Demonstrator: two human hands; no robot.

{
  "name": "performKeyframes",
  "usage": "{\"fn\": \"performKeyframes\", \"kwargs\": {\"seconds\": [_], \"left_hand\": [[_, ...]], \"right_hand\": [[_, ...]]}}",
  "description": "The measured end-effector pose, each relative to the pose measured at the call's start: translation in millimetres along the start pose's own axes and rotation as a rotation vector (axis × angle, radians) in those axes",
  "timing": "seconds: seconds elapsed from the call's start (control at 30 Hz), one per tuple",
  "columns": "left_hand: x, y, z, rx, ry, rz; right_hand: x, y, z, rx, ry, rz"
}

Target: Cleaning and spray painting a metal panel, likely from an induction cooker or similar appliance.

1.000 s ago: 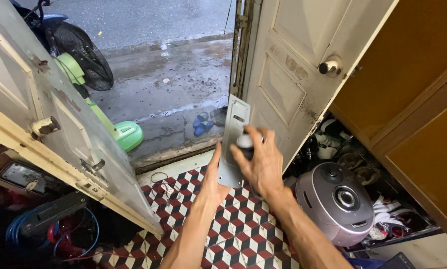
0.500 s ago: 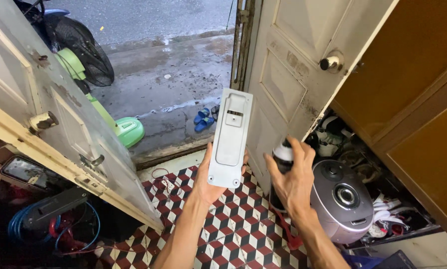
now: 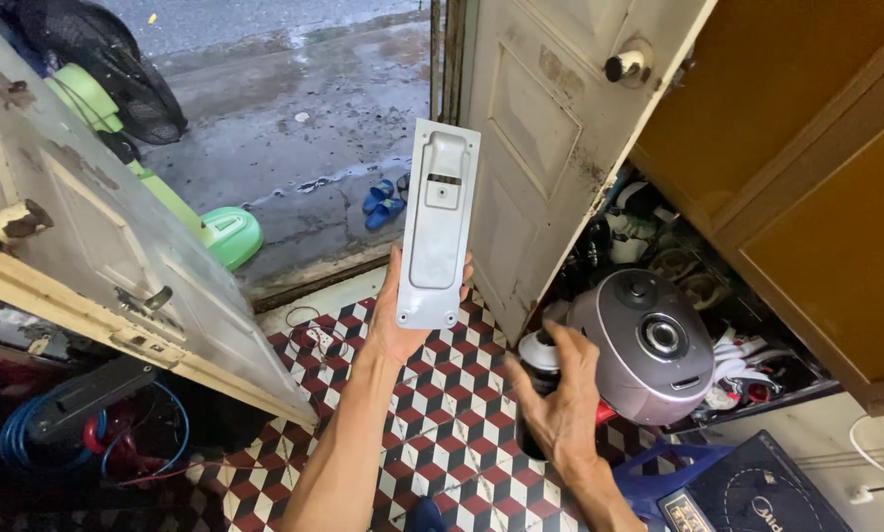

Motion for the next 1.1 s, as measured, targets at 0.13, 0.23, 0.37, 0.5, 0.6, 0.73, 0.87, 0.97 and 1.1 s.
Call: {"fn": "performKeyframes", "kwargs": {"seconds": [0.13,0.23,0.37,0.5,0.6,0.73,0.87,0.97,1.1], "left_hand": [[-7.9,3.7,-12.1,0.008,-0.008,-0.005],[-12.7,5.4,-20.1,0.023,-0.042,0.019],[-14.8,14.5,-34.2,0.094,-0.094,0.041],[-11.3,32.2,-52.6,0.181,-0.1,0.106],[0.4,53.3,-70.1,0.221,-0.116,0.072],[24.8,90.3,-98.3,0.216,-0.143,0.17],[39.1,119.5,-119.4,0.272,-0.079,0.26],[47.5,135.9,-127.2,0.334,0.013,0.313],[61.2,143.3,-137.4,0.225,-0.014,0.316]], "right_hand": [[-13.2,-3.9,3.2,0.029,0.075,0.012],[-24.5,-8.2,1.5,0.042,0.091,-0.009],[-41.7,-22.1,-10.6,0.029,0.029,-0.076],[-60.6,-46.9,-33.1,0.076,0.146,-0.055],[-66.1,-76.1,-51.0,0.027,0.093,-0.05],[-71.7,-120.0,-80.0,-0.016,0.028,0.025],[-78.1,-156.1,-105.2,0.05,-0.044,0.127],[-81.0,-168.6,-112.9,0.131,-0.067,0.132],[-89.1,-183.0,-117.4,0.101,-0.107,0.127]]}}
Point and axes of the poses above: each hand's wrist, its own z-axis away from the middle knuckle, its own y-axis out of the back of the hand, x = y × z, the point moved 3 cm from there along -z, towards the middle knuckle
